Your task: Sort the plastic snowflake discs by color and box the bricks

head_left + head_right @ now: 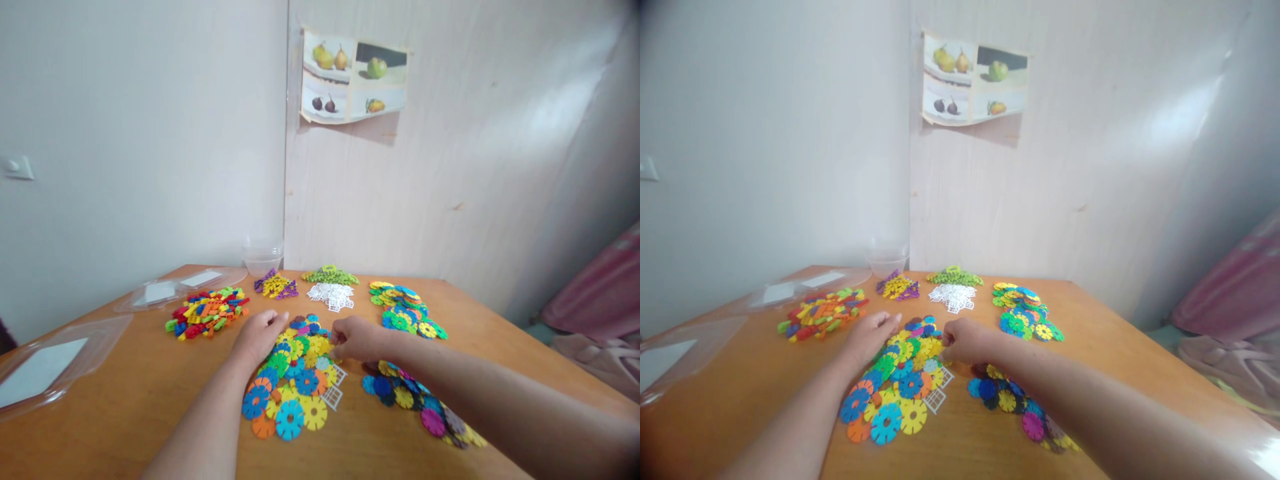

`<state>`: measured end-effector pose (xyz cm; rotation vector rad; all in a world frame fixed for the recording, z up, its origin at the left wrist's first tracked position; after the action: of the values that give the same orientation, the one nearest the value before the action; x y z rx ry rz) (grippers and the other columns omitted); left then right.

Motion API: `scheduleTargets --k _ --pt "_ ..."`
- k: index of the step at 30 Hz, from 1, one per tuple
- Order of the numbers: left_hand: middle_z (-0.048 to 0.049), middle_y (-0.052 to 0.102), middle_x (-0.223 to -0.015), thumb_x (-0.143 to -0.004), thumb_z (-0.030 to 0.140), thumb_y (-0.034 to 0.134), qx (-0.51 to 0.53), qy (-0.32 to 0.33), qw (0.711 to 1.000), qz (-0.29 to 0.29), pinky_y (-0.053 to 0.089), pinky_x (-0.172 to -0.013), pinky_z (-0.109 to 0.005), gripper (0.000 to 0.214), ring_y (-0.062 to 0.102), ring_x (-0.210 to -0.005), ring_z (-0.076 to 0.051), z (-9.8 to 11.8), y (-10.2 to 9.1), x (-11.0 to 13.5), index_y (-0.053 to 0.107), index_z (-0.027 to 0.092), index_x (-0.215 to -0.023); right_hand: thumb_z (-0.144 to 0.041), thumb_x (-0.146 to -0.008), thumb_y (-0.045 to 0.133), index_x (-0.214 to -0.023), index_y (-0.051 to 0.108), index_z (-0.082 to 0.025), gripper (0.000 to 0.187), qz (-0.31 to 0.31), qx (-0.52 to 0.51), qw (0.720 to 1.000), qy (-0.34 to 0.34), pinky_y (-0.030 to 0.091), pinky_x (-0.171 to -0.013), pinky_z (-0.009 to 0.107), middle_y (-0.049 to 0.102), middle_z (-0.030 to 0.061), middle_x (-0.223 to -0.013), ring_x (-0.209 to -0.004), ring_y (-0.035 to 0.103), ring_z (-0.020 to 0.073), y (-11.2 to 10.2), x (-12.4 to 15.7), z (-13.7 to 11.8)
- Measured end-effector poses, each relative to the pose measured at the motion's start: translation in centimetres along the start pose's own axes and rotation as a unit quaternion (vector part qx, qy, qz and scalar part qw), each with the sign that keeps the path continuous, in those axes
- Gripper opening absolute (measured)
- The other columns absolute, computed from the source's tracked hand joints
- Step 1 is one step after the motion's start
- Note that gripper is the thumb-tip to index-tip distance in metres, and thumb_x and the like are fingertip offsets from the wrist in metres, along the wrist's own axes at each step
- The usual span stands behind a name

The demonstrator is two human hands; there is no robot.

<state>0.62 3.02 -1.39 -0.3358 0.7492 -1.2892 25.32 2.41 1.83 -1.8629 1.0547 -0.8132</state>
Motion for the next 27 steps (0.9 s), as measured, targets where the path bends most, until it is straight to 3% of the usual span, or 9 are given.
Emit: scheduleTargets --k 4,7,10,13,19,27 --pt "0.0035 0.05 -0.057 -0.083 0.065 0.048 0.0 0.001 1.0 -0.001 0.027 -0.054 -0.025 0.05 0.05 -0.06 -0.015 0.0 0.0 0.0 0.05 0.02 -0.062 -0.028 -0.074 0.068 -0.079 0.061 -0.02 0.011 0.01 -0.026 0.999 0.017 0.035 -0.049 0.018 0.055 -0.0048 -0.064 -0.058 0.051 0.01 -0.7 1.1 -0.4" --pt "0.0043 0.047 -0.056 -0.082 0.065 0.049 0.005 0.001 1.0 0.001 0.028 -0.054 -0.025 0.05 0.048 -0.059 -0.014 -0.2 0.0 -0.2 0.046 0.02 -0.06 -0.026 -0.076 0.064 -0.074 0.058 -0.019 0.009 -0.025 -0.083 0.995 0.045 0.036 -0.047 0.019 0.05 -0.0059 -0.056 -0.051 0.049 0.0095 -1.6 2.7 -0.5" --pt "0.0043 0.046 -0.056 -0.082 0.064 0.05 0.01 -0.006 1.0 -0.002 0.029 -0.055 -0.025 0.049 0.049 -0.059 -0.014 -0.3 0.1 -0.2 0.046 0.02 -0.06 -0.022 -0.074 0.062 -0.072 0.06 -0.018 0.005 -0.081 -0.108 0.99 0.048 0.039 -0.049 0.019 0.055 -0.0036 -0.056 -0.053 0.054 0.0112 -2.5 4.3 0.0" --pt "0.0033 0.051 -0.058 -0.083 0.064 0.048 0.013 -0.01 1.0 -0.008 0.031 -0.056 -0.025 0.048 0.052 -0.062 -0.015 -0.3 0.1 -0.2 0.051 0.02 -0.063 -0.023 -0.071 0.064 -0.074 0.066 -0.017 0.007 -0.099 -0.064 0.992 0.049 0.037 -0.048 0.019 0.061 -0.002 -0.061 -0.055 0.052 0.0105 -3.3 5.4 1.1" --pt "0.0026 0.054 -0.059 -0.082 0.063 0.05 0.012 -0.012 1.0 -0.007 0.031 -0.057 -0.025 0.047 0.052 -0.062 -0.016 0.2 -0.2 0.1 0.053 0.019 -0.064 -0.026 -0.069 0.062 -0.073 0.067 -0.017 0.01 -0.09 0.005 0.995 0.029 0.035 -0.049 0.018 0.059 -0.0037 -0.064 -0.057 0.048 0.0093 -2.7 5.9 2.9" --pt "0.0021 0.056 -0.057 -0.083 0.063 0.049 0.001 -0.009 1.0 -0.003 0.031 -0.057 -0.026 0.048 0.053 -0.061 -0.016 0.2 -0.2 0.0 0.055 0.019 -0.064 -0.026 -0.068 0.067 -0.081 0.07 -0.019 0.015 -0.048 0.003 0.998 0.032 0.04 -0.055 0.019 0.071 -0.0008 -0.077 -0.069 0.061 0.0133 -2.9 5.6 2.1"
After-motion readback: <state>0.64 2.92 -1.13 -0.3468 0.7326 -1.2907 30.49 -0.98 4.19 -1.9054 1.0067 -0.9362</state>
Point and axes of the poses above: each hand's wrist, its own x-axis away from the middle knuckle, its own y-axis out of the palm, z = x × y, the point moved 4 cm from there along -x, towards the middle knuckle
